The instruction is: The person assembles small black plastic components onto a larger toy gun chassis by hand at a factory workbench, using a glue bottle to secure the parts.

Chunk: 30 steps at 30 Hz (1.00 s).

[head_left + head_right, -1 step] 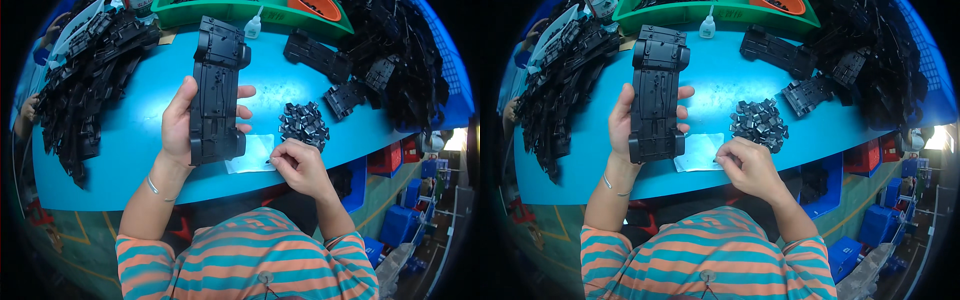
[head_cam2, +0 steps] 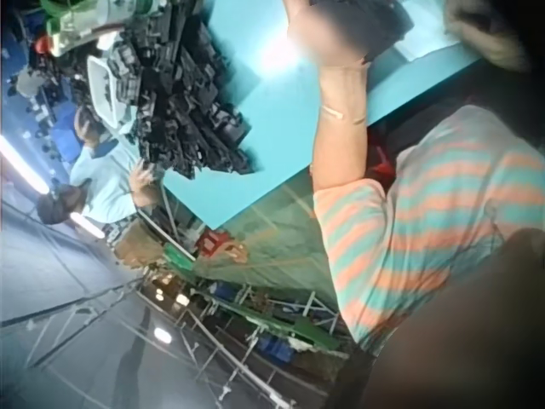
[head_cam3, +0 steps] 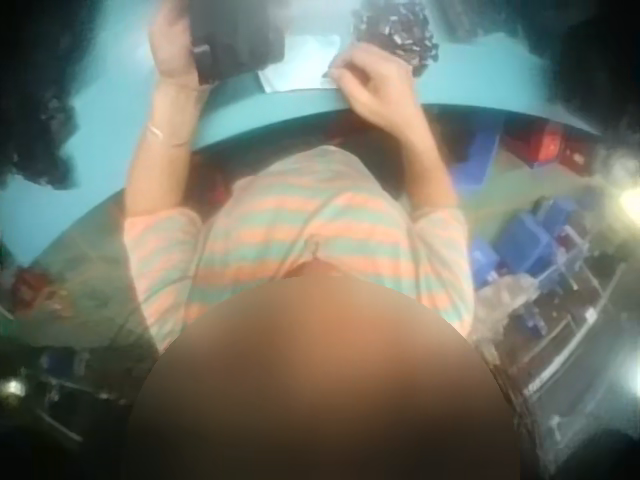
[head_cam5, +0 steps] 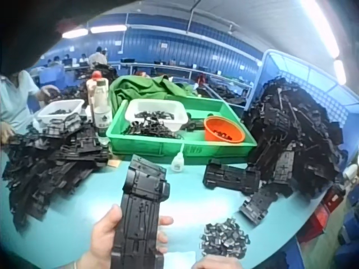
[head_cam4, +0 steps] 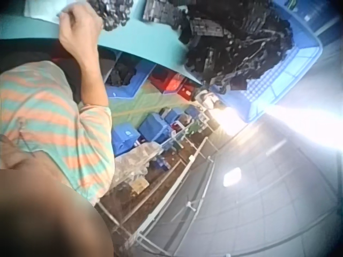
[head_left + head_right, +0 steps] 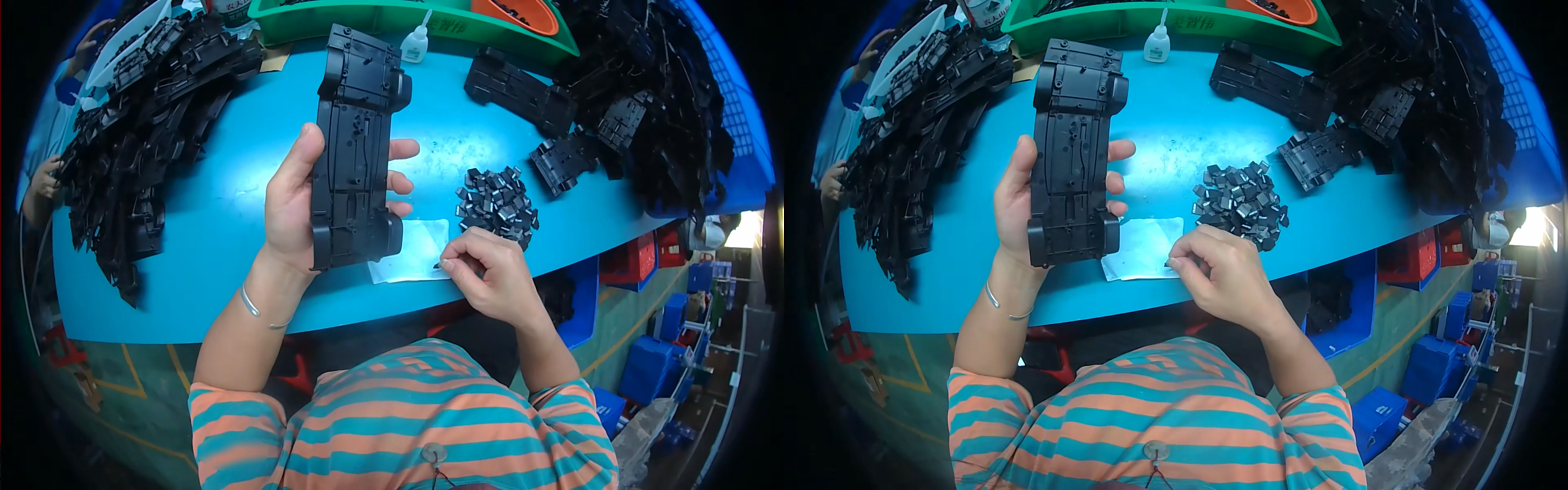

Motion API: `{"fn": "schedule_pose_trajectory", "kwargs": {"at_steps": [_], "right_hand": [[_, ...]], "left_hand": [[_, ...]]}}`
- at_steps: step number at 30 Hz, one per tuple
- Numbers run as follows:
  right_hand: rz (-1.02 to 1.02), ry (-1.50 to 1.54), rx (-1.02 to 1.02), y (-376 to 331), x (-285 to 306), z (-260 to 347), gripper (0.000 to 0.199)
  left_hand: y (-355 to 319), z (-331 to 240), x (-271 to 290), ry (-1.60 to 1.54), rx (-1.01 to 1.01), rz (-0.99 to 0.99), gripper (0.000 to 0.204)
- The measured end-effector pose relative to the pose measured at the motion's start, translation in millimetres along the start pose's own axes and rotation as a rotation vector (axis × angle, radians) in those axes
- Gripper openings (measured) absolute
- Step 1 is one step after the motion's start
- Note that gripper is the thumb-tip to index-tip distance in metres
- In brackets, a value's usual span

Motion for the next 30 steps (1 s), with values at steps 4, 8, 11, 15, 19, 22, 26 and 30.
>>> {"fn": "schedule_pose_trajectory", "kwargs": {"at_steps": [4,8,11,15,19,22,26,30], "right_hand": [[-0.096,-0.212,0.320,-5,-1,21,0.003],[-0.111,-0.352,0.366,-8,-6,29,0.005],[-0.109,-0.358,0.354,-8,-5,26,0.005],[-0.154,-0.174,0.248,-7,0,12,0.006],[-0.210,-0.235,0.287,-12,2,12,0.007],[-0.226,-0.272,0.318,-13,3,17,0.008],[-0.225,-0.236,0.307,-15,1,15,0.008],[-0.229,-0.243,0.300,-15,2,14,0.007]], "left_hand": [[-1,-2,-1,0.029,-0.042,-0.004,0.065],[-2,-2,0,0.069,-0.069,-0.019,0.064],[-1,-2,0,0.064,-0.069,-0.001,0.063],[-1,-1,0,0.043,-0.058,0.018,0.063],[-2,0,-1,0.008,-0.047,0.037,0.063],[-2,-1,-3,0.026,-0.057,0.041,0.063],[-1,-2,-3,0.074,-0.103,0.025,0.071],[-1,-2,-5,0.095,-0.123,0.004,0.071]]}}
Point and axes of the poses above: each hand's wrist, its own y-axis towards the middle knuckle, its own x-axis out of the back of the hand, z = x × y, the point moved 9 cm from there along y, towards the middle knuckle, and after that the axes turned 14 degrees about -z, right-handed, at the moved point
